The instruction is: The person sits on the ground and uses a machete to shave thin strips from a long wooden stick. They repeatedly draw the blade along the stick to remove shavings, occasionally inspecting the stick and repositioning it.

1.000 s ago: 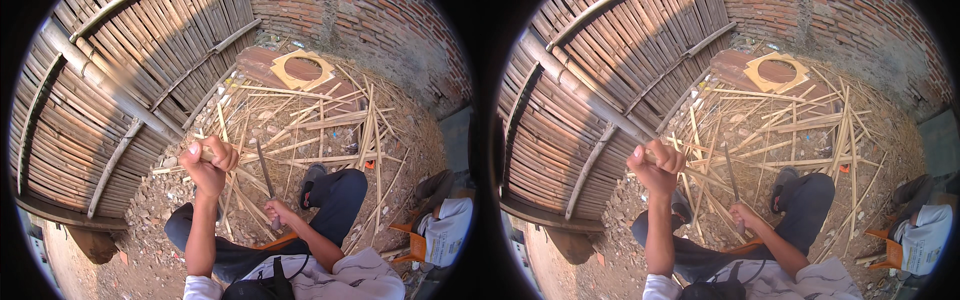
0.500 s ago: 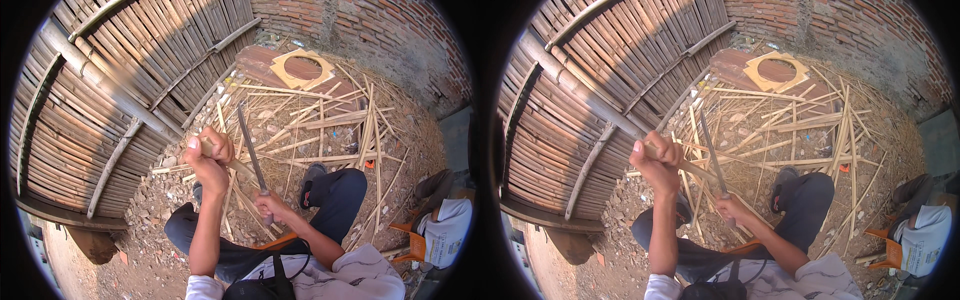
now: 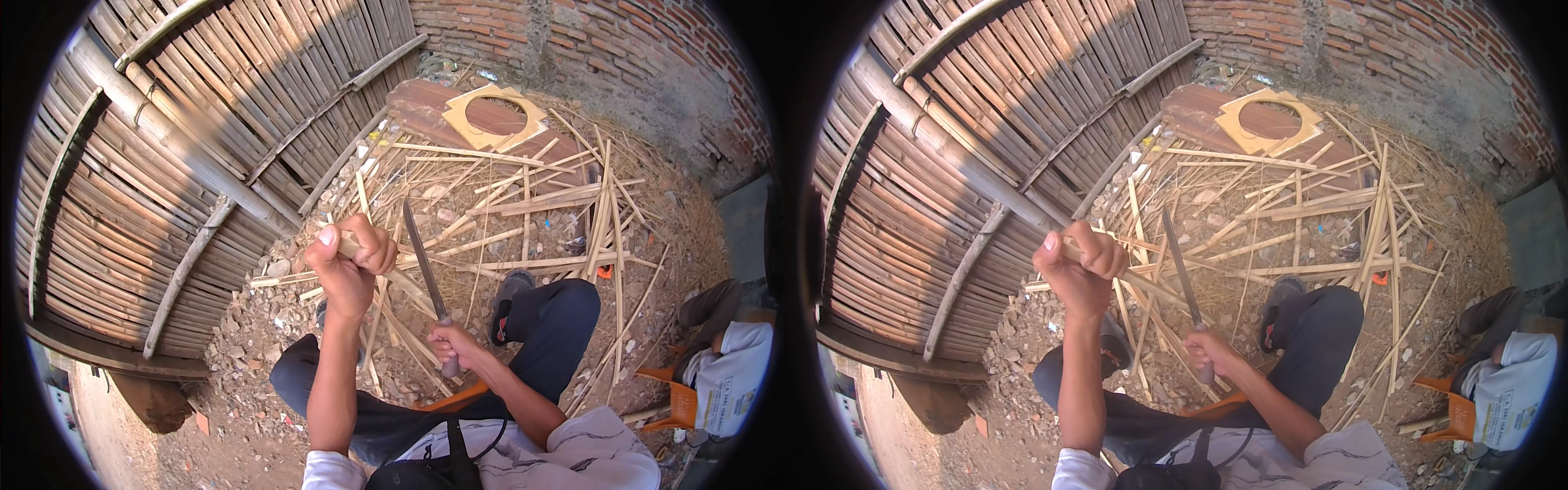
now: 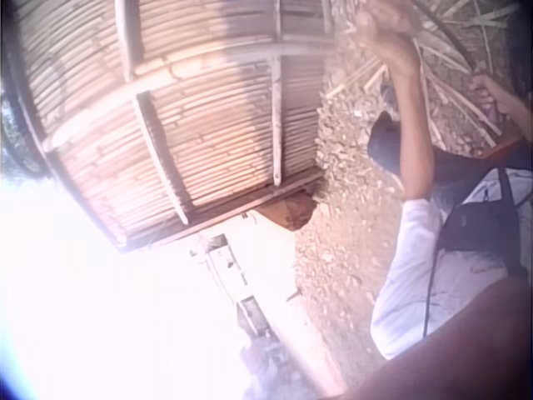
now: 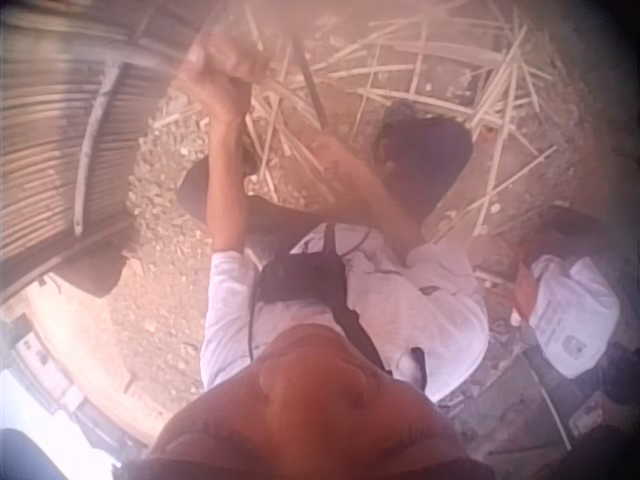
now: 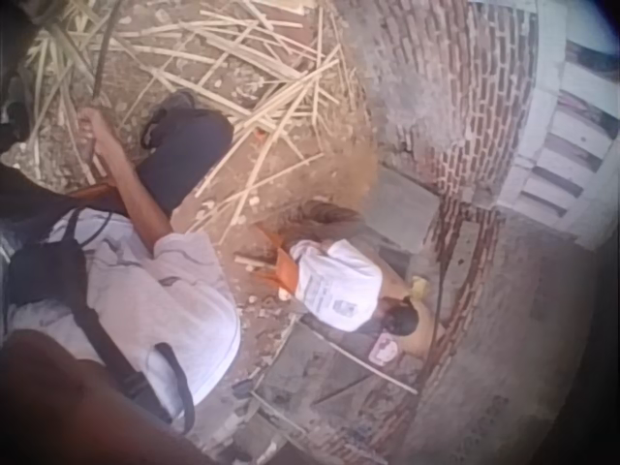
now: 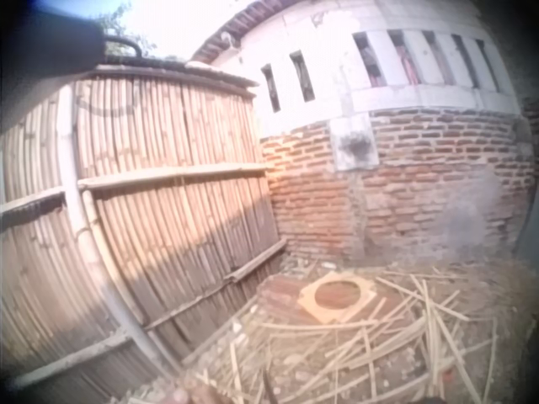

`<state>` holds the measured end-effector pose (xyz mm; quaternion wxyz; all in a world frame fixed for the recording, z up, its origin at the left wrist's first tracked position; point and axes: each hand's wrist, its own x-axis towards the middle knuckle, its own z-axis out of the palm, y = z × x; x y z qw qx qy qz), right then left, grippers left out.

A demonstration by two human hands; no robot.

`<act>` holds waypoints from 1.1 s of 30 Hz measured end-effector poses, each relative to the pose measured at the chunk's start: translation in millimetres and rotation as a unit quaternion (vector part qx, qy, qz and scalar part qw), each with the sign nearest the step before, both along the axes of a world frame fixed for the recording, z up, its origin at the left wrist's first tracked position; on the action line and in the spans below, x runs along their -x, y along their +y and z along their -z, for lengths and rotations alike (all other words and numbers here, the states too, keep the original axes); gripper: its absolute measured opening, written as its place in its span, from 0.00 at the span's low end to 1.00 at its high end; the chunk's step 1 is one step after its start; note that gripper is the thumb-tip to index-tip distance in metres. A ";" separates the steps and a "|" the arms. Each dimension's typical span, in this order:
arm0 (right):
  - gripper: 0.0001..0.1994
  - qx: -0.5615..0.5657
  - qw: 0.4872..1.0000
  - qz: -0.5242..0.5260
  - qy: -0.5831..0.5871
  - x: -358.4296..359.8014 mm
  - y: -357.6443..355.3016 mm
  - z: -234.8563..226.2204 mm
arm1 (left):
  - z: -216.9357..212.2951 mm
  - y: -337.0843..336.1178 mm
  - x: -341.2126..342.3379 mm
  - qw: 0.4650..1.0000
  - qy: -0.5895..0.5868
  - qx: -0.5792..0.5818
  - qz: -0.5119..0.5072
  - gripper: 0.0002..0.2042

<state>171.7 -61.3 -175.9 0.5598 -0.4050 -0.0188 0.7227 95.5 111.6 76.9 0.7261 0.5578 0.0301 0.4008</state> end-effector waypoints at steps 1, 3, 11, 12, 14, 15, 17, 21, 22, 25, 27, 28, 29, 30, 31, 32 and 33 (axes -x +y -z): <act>0.10 -0.016 1.000 0.005 -0.010 1.8 1.4 -16.0 | 0.3 0.6 -0.4 1.000 0.001 0.000 0.010 0.28; 0.09 -0.048 0.998 0.011 -0.032 4.1 5.1 -47.5 | 1.5 1.6 0.7 1.000 0.002 0.001 0.027 0.28; 0.12 -0.096 0.988 -0.018 0.116 -8.6 -1.6 -46.3 | 1.4 0.2 -2.5 0.999 0.014 0.010 0.039 0.28; 0.13 -0.079 0.986 -0.048 0.139 -12.1 -4.5 -40.6 | 2.2 1.2 -2.7 0.999 0.011 0.013 0.040 0.28; 0.13 -0.051 0.992 -0.026 0.110 -15.9 -7.1 -48.9 | 1.5 6.5 2.9 1.000 0.011 0.010 0.026 0.28; 0.13 -0.038 0.995 -0.015 0.096 -17.5 -8.2 -53.9 | 1.4 8.1 4.4 1.000 0.011 0.008 0.020 0.28; 0.13 -0.057 0.996 0.020 0.058 -17.2 -10.5 -75.9 | 4.2 9.0 6.2 1.000 -0.001 0.011 0.020 0.29; 0.12 -0.109 0.993 0.049 0.015 -10.1 -10.1 -82.7 | 2.9 10.1 8.1 1.000 -0.004 -0.002 0.019 0.29; 0.12 -0.076 0.997 0.020 0.018 -8.6 -10.5 -79.2 | 3.0 9.3 5.8 1.000 -0.004 -0.001 0.029 0.29; 0.11 -0.003 0.998 -0.032 0.055 -8.6 -12.3 -53.1 | 3.0 7.7 0.7 1.000 -0.004 0.003 0.030 0.29; 0.12 0.012 0.992 -0.023 0.120 -17.0 -17.6 -37.4 | 1.5 8.2 3.4 1.000 -0.005 0.002 -0.007 0.30; 0.12 -0.010 0.995 -0.001 0.095 -16.7 -16.7 -43.9 | 2.0 8.8 5.9 1.000 -0.005 -0.001 -0.018 0.30; 0.12 -0.030 0.997 0.021 0.071 -18.1 -16.7 -58.4 | 2.4 9.2 7.3 1.000 -0.005 -0.001 -0.029 0.30; 0.12 -0.050 0.997 0.042 0.046 -18.6 -16.3 -70.1 | 2.9 9.4 8.6 0.999 -0.004 -0.002 -0.039 0.30; 0.11 -0.063 0.996 0.059 0.036 -17.0 -15.3 -77.5 | 2.7 8.9 6.9 0.999 -0.002 -0.005 -0.048 0.30; 0.11 -0.076 0.994 0.077 0.025 -14.0 -13.2 -83.8 | 2.7 7.8 4.5 0.998 0.000 -0.008 -0.057 0.30; 0.11 -0.089 0.991 0.094 0.015 -10.7 -10.8 -86.1 | 3.3 6.3 2.5 0.998 0.003 -0.011 -0.066 0.29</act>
